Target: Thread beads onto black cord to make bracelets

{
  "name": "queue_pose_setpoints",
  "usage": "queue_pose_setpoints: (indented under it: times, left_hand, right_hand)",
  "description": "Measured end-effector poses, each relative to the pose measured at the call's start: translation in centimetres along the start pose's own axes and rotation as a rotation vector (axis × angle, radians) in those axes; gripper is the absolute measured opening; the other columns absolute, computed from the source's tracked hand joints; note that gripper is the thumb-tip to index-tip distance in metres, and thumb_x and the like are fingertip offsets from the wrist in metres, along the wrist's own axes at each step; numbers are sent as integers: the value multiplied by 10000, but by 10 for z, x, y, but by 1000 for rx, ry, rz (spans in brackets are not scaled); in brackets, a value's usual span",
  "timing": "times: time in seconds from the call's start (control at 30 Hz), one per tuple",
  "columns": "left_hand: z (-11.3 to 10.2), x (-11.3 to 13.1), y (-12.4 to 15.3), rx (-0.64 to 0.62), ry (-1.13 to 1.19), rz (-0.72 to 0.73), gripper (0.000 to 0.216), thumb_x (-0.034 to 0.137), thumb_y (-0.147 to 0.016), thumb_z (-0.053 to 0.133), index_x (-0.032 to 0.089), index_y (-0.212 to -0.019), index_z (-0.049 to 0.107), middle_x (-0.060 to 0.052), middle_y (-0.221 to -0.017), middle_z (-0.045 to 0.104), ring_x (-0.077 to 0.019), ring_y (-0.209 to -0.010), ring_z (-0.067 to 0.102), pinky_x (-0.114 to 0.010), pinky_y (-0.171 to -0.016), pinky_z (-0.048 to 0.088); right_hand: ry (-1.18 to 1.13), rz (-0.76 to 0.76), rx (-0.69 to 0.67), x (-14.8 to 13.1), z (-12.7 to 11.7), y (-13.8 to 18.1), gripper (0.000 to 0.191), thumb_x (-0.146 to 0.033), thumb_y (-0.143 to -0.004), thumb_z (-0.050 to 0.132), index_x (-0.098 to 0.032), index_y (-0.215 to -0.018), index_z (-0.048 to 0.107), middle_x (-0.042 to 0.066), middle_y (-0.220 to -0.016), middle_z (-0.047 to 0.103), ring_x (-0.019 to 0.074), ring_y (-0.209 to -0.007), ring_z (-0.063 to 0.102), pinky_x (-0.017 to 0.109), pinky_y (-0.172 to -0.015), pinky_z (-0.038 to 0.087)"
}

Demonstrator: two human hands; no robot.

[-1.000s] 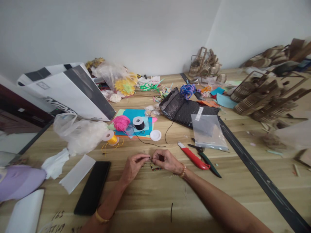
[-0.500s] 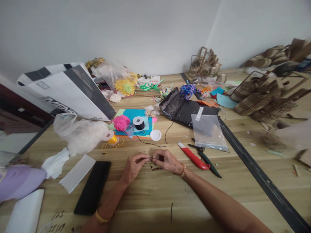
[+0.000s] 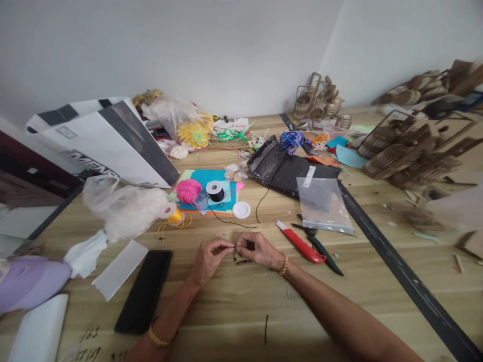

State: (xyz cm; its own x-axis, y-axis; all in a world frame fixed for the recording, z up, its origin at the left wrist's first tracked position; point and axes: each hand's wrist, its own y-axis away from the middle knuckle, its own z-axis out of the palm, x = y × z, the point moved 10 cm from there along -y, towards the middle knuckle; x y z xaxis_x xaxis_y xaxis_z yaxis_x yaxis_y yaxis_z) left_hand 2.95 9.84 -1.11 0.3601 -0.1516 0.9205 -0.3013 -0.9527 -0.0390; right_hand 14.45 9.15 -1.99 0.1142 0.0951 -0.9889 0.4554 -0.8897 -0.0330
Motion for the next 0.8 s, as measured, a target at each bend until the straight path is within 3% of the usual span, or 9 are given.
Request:
queue_pose_setpoints:
  times: [0.43, 0.8]
  left_hand:
    - [-6, -9, -3, 47, 118, -54, 112, 251, -710, 685, 152, -737, 729, -31, -706, 697, -128, -617, 602, -205, -568, 469]
    - [-7, -11, -1, 56, 134, -63, 97, 237, -698, 688, 159, -736, 730, -36, -732, 704, -135, -661, 617, -210, -607, 479]
  right_hand:
    - [-43, -12, -10, -3, 1, 0, 95, -217, -776, 588, -133, -737, 566, -27, -603, 502, 76, -541, 411, 192, -514, 326]
    - [-28, -7, -2, 0, 0, 0, 62, -183, -773, 579, -134, -738, 570, -26, -605, 505, 78, -545, 414, 192, -512, 320]
